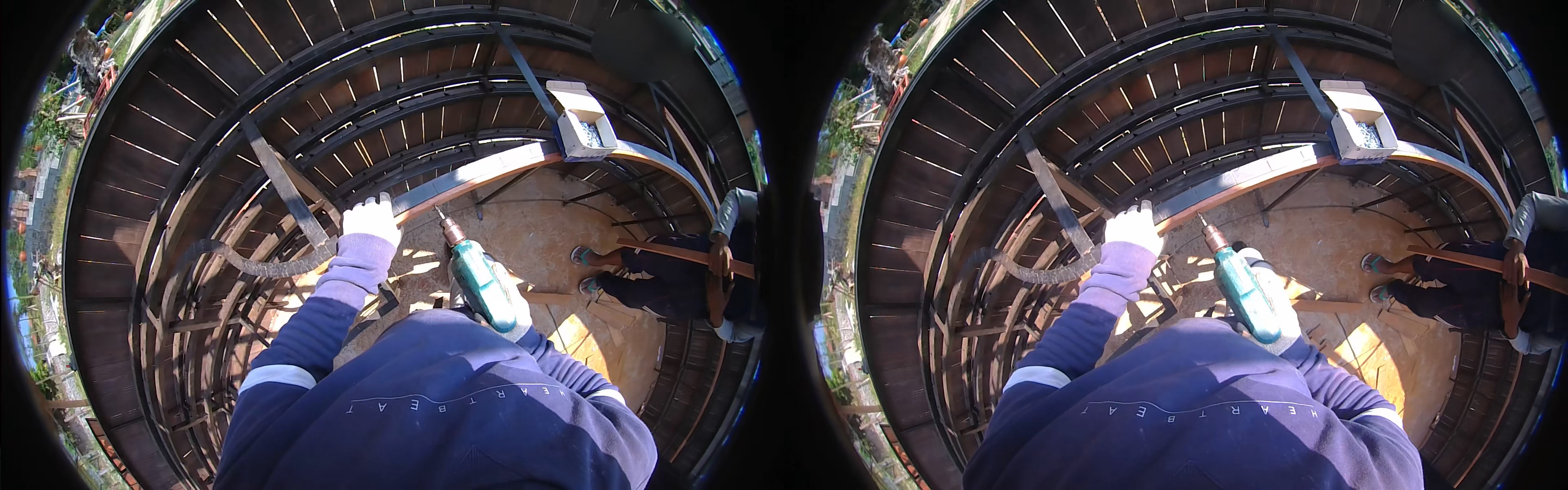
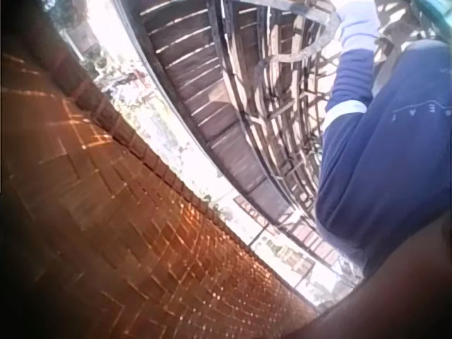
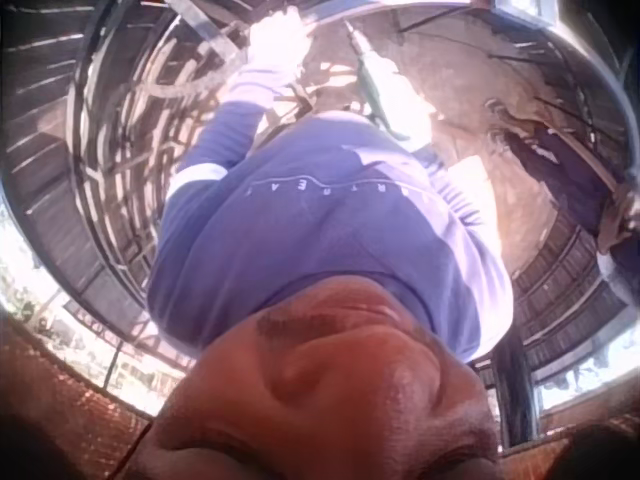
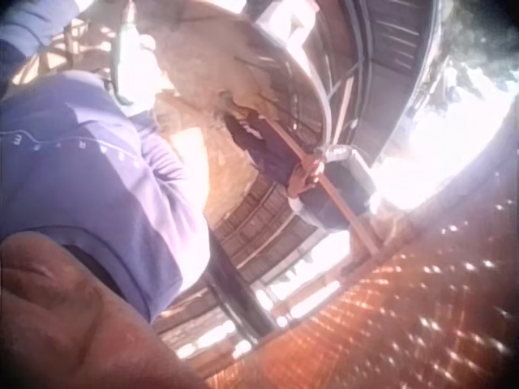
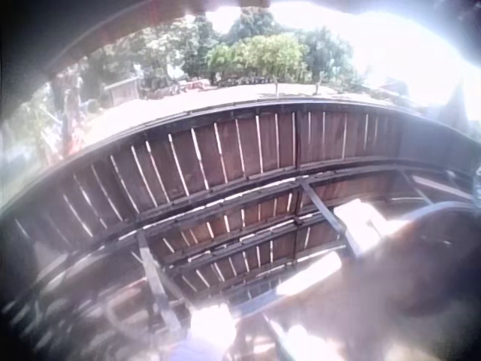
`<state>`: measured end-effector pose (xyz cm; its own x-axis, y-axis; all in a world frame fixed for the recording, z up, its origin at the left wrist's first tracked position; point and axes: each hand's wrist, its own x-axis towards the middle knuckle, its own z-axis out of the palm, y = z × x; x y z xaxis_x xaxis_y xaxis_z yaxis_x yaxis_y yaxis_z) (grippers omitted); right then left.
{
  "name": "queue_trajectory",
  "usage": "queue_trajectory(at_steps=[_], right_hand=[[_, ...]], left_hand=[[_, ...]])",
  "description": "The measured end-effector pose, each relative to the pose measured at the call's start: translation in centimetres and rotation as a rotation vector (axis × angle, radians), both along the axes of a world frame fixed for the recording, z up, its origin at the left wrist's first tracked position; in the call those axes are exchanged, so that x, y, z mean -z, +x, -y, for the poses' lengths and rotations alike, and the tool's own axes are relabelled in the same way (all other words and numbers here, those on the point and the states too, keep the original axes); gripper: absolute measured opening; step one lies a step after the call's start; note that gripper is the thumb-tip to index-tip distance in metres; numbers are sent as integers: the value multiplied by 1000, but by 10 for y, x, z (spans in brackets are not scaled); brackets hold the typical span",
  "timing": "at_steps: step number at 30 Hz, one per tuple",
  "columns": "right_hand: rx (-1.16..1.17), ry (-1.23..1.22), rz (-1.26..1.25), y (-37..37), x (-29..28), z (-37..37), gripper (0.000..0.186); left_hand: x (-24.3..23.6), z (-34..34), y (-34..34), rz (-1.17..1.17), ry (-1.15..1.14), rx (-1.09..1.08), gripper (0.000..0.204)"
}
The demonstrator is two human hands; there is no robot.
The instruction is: The person uses a power drill to secure curved wooden slats onto a circular metal frame. They pick up screws from a box and drill them through the wood into the metal structure while another person assists by holding the slats in place.
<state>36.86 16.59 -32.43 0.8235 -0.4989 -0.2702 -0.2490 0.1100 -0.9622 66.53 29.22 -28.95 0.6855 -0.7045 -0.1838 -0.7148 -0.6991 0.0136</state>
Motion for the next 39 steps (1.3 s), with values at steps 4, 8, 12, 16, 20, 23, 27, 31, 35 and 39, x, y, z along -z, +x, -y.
queue_trajectory(at_steps=[4, 8, 12, 16, 20, 23, 27, 31, 35, 39], right_hand=[[-99, -421, 131, -6, 18, 0, 69], [-41, -242, 34, -5, 8, -5, 104], [-78, -262, 83, -3, 7, 2, 103], [-47, -189, 101, 2, -3, -1, 101], [33, -28, 47, 13, -20, -5, 99], [257, 568, 11, 37, -39, -4, 100], [368, 1000, 15, 47, -44, -1, 91], [279, 697, 38, 26, -22, -1, 78], [95, -109, 38, -5, 5, -9, 66], [195, -352, 25, -33, 14, -34, 67]], left_hand=[[8, -1, -1, 28, -35, 22, 65], [10, -2, -1, 28, -48, 20, 66], [10, 1, 0, 12, -30, 1, 68], [8, 1, 1, 20, -16, 4, 67], [9, -1, -1, 30, -40, 15, 66], [8, 1, 0, 19, -24, -1, 66], [6, 1, -1, 43, -30, 9, 64], [5, 2, -1, 22, -30, 11, 65], [9, -1, 0, 2, 4, 0, 71], [0, 6, -3, -31, 67, -32, 76]])
